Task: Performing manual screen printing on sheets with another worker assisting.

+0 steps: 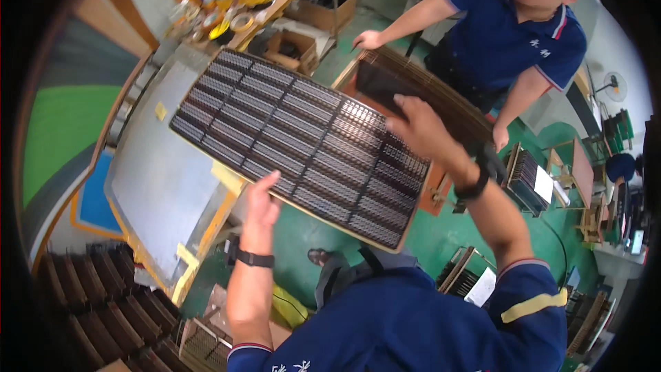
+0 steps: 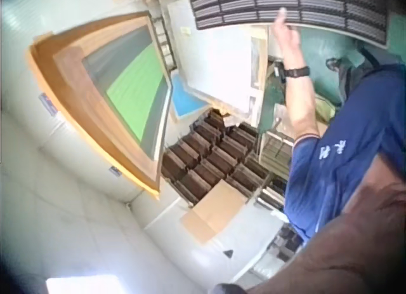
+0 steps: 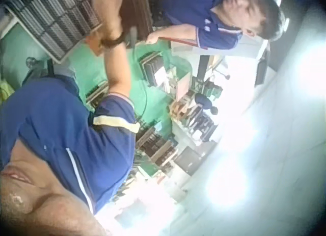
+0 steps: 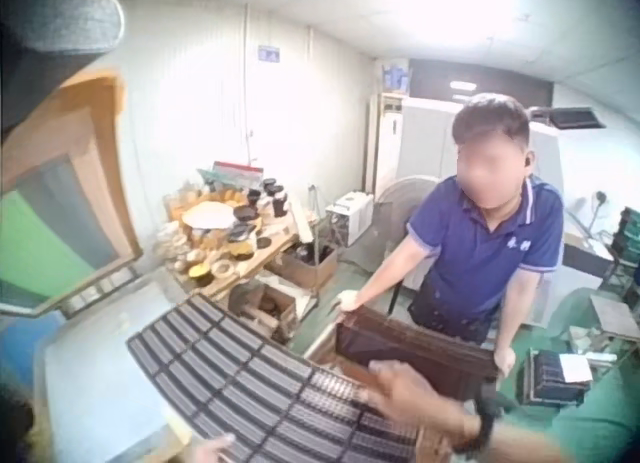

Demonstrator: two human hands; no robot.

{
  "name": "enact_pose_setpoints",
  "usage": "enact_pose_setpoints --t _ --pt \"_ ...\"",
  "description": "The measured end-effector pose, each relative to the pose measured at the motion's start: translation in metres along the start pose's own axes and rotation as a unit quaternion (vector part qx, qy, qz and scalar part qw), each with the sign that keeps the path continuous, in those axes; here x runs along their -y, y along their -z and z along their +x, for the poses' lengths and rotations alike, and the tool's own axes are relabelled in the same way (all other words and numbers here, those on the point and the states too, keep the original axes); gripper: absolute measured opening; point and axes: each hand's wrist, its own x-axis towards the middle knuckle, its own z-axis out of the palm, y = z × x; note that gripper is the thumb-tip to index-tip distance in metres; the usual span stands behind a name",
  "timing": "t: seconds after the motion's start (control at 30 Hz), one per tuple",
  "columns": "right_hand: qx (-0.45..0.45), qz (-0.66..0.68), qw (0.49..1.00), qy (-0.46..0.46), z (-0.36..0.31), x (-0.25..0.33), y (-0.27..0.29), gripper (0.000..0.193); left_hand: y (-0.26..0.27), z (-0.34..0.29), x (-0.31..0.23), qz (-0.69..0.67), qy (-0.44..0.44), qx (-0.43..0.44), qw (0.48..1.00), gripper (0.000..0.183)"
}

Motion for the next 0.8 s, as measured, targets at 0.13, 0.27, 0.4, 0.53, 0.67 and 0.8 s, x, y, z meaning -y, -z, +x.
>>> enact_pose_setpoints --t 0.13,0.27,0.4,0.53,0.67,0.8 --pt "0.369 0.403 0.810 -0.212 0.021 0.056 -0.040 0.043 0.079 -0.054 -0.057 0.000 -0.051 0.001 0.999 0.045" --pt "0.417 0.508 0.706 -0.264 0.013 0.131 -0.102 0.037 0.155 -0.101 -0.099 0.017 -0.092 -0.021 0.995 0.042" --pt "0.381 0.530 0.681 -0.332 0.018 0.214 -0.139 0.029 0.179 -0.148 -0.130 -0.099 -0.166 -0.080 0.978 0.040" --pt "0.371 0.558 0.684 -0.290 0.057 0.272 -0.191 0.027 0.258 -0.184 -0.115 -0.194 -0.258 -0.001 0.946 0.034" --pt "0.342 0.530 0.746 -0.216 0.113 0.292 -0.250 0.025 0.231 -0.220 -0.077 -0.004 -0.177 -0.183 0.967 0.035" --pt "0.351 0.515 0.752 -0.215 0.162 0.329 -0.308 0.025 0.239 -0.240 -0.029 0.137 -0.147 -0.274 0.941 0.037"
